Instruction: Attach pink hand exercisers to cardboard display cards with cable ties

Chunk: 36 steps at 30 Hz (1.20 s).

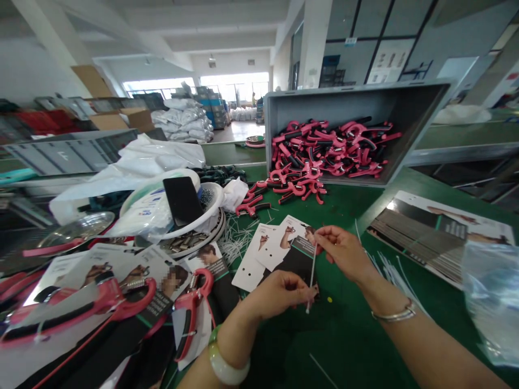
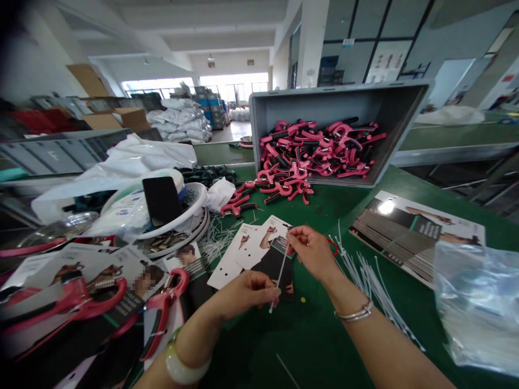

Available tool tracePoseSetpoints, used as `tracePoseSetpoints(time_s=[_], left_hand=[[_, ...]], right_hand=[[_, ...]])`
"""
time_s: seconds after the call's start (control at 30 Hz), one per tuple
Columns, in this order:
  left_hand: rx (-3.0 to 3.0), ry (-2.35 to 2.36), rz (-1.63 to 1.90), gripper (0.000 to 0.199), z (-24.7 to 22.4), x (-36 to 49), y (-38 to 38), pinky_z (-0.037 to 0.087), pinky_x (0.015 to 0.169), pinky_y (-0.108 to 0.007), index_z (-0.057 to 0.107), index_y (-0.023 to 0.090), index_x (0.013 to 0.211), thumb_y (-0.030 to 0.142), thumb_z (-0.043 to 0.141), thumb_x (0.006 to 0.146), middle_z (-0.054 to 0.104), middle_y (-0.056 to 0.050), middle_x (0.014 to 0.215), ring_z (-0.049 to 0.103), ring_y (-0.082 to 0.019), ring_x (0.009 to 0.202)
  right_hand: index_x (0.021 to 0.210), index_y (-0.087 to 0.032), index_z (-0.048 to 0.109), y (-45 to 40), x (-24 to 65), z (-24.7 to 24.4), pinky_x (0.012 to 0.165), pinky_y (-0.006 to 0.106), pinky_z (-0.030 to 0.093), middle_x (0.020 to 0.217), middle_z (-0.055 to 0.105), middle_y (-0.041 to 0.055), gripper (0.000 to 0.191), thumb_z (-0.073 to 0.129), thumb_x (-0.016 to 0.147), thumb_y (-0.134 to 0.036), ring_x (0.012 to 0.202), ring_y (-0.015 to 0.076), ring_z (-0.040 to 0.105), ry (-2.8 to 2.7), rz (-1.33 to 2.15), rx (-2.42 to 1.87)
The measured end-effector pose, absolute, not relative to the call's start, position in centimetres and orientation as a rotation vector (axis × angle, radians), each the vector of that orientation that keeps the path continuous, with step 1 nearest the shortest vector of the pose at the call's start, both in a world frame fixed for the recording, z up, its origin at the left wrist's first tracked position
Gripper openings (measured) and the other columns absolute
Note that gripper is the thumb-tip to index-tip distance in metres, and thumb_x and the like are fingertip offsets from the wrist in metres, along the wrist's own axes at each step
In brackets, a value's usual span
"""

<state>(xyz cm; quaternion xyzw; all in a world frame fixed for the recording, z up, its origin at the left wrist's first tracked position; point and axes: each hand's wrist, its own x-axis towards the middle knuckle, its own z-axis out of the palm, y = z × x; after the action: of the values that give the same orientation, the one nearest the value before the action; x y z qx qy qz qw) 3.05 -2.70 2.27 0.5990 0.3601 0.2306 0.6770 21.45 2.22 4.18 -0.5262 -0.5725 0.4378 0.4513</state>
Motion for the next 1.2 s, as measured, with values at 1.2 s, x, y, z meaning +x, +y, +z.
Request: tracePoseSetpoints(time_s=[1.2], left_hand=[[1.479,1.916,0.710,0.031,-0.2,-1.7,2.0,0.038,0.071,-0.034,0.065,0.018,0.084,0.044,0.065,0.066,0.069,-0.013,0.086,0.061,-0.031,0.084]], right_hand=[[0.085,-0.020,0.066,1.0,18.6,-3.0,0.068,0.028,0.053,0.074,0.070,0.0030,0.026,0.049,0.088,-0.039,0.071,0.0164,0.066,-1.798,0.784,-1.014]])
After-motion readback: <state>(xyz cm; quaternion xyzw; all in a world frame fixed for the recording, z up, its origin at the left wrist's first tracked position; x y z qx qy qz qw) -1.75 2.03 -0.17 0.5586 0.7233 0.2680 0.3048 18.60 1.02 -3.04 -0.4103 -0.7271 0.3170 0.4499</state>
